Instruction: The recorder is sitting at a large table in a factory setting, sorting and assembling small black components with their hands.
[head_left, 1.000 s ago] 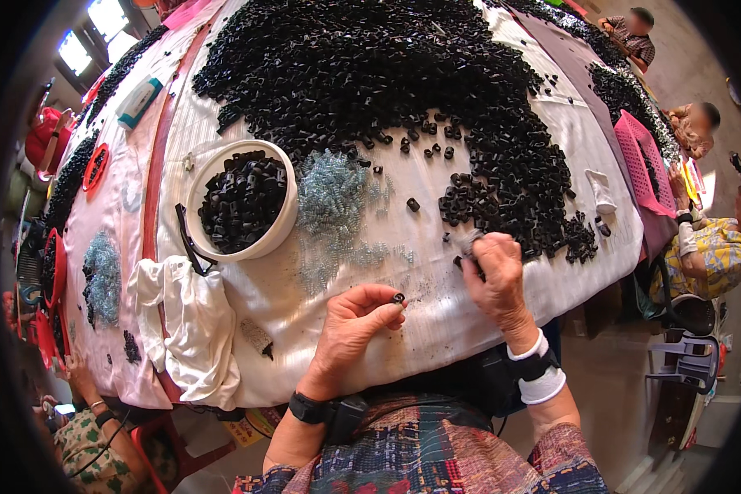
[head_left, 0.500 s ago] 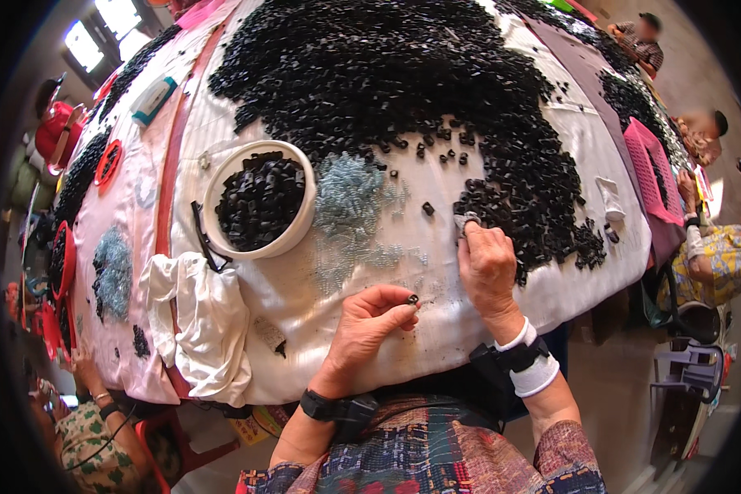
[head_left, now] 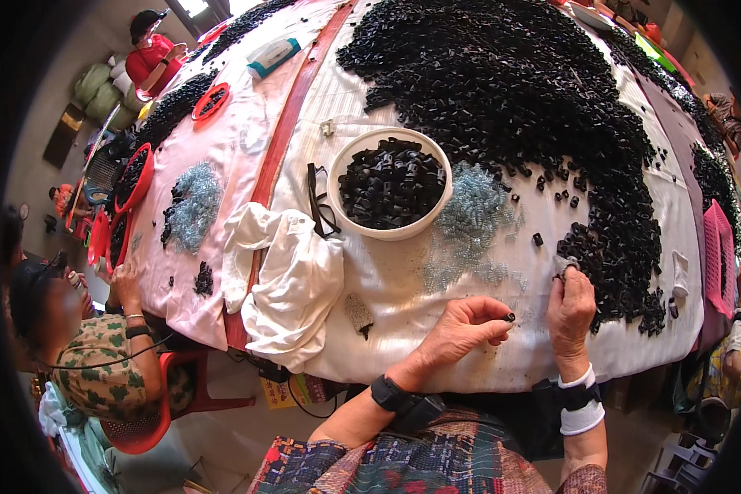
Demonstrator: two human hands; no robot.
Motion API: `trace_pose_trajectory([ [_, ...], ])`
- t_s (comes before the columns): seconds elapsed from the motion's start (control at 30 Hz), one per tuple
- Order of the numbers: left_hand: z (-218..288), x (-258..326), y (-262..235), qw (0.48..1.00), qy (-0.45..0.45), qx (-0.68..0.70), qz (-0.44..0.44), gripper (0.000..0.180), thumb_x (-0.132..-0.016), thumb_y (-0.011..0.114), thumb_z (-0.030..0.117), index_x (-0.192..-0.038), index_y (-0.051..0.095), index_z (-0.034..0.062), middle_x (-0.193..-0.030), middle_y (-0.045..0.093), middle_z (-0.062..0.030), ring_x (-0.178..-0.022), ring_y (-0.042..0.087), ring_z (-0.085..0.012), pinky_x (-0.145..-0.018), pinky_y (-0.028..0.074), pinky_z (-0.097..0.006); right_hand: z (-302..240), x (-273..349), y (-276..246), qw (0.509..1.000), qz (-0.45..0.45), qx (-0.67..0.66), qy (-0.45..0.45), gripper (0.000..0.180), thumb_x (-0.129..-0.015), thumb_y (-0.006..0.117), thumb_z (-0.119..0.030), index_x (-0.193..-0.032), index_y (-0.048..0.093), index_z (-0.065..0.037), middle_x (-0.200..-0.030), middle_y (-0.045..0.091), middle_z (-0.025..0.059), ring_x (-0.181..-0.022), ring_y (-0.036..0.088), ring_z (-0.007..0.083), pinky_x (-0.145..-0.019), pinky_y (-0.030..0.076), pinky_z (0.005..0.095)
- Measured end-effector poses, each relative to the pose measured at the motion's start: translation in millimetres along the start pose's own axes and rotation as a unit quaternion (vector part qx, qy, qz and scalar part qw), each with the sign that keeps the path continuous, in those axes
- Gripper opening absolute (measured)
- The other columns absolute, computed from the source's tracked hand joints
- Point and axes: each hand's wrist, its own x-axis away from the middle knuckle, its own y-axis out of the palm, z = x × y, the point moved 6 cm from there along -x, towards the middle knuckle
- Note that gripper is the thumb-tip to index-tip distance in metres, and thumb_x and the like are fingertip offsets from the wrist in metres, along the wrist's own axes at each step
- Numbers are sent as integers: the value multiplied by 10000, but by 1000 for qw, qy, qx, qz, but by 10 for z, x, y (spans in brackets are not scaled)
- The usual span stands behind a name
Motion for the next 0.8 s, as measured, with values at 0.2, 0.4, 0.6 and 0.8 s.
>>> trace_pose_trajectory([
  [0.2,80,85,-101,998,19,-22,61,181,-844,641,61,-1014,621,0,-857,671,-74,-715,624,-120,-664,524,-254,-285,-101,-337,938,7,-329,114,293,-746,670,61,-1024,602,-4,-864,672,117,-731,656,189,-669,513,292],
  [0.4,73,17,-51,997,33,-32,59,192,-849,657,79,-1028,632,17,-876,670,-50,-757,633,-110,-683,519,-237,-410,11,-362,921,10,-371,118,286,-732,689,57,-998,608,-11,-851,666,131,-743,667,242,-657,515,303],
  [0.6,54,27,-32,995,28,-55,75,203,-848,660,67,-1034,626,-5,-892,668,-54,-777,629,-102,-697,522,-229,-489,89,-305,932,9,-356,68,287,-705,675,83,-964,589,-3,-780,607,130,-651,604,288,-577,488,342],
  [0.8,20,53,-72,991,60,-74,92,190,-850,649,53,-1029,628,-5,-865,663,-46,-742,612,-82,-655,512,-215,-620,43,-388,954,1,-299,-8,277,-670,680,86,-912,567,15,-768,576,151,-660,571,313,-572,471,375],
])
